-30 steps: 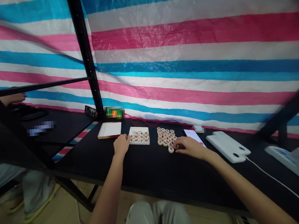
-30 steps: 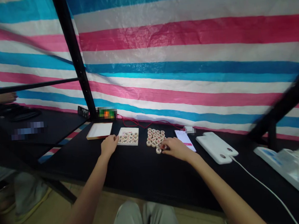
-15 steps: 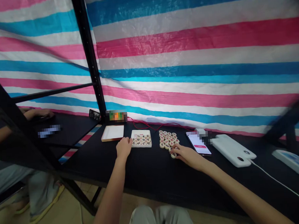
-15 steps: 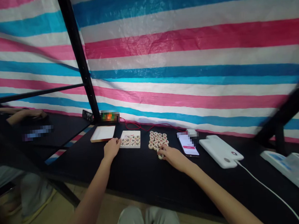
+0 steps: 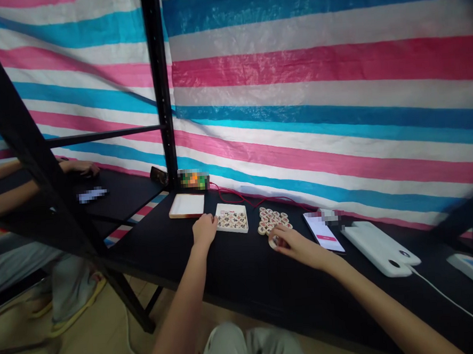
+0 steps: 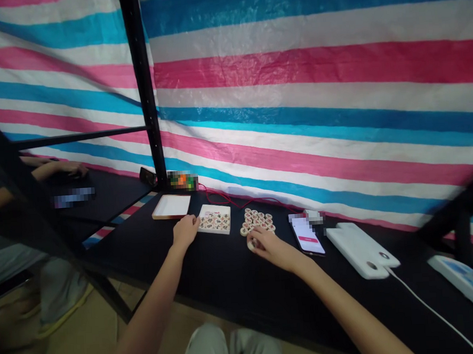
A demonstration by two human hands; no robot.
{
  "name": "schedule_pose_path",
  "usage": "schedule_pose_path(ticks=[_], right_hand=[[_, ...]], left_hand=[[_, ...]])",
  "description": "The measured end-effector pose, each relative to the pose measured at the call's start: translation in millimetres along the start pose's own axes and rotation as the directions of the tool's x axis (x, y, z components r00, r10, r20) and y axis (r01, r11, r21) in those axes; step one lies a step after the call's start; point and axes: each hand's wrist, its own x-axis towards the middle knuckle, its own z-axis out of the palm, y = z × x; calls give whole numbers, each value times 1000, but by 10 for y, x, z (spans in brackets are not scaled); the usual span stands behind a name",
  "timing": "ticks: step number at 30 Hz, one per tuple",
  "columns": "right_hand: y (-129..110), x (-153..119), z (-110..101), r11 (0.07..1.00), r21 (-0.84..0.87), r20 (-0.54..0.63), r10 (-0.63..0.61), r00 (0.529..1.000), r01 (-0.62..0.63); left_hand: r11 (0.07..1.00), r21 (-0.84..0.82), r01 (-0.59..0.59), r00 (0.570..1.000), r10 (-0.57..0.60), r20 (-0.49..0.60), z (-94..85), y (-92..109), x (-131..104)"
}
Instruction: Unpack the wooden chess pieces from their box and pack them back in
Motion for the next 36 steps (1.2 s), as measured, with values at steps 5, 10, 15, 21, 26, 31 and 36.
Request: schedule_pose_path(ticks=[5,10,15,21,26,31,36], right_hand=[[-239,723,6,990,-36,-126,-138,982,135],[-176,1541,220,978,-153,-84,-154,984,140],[-25,1873,399,976,-193,-91,-115,989,96],[27,1836,510,970,-236,-101,-84,991,58],[34,1867,570,968,-252,-105,-42,994,15],[6,1931,634,967,-255,-122,-15,992,-17],[-29,1886,646,966,-254,-137,11,990,-46]], left_hand=[[1000,8,-3,1000,3,-14,10,-13,3],[1000,1,-9,1000,9,-16,-23,-5,-15],[1000,9,-11,1000,11,-9,-32,-3,-17],[1000,18,-12,1000,12,-12,-2,-7,12],[1000,11,-14,1000,15,-19,20,-19,21],[1000,18,-8,1000,8,-11,18,-22,13],[1000,20,-8,1000,8,-3,20,-19,17]])
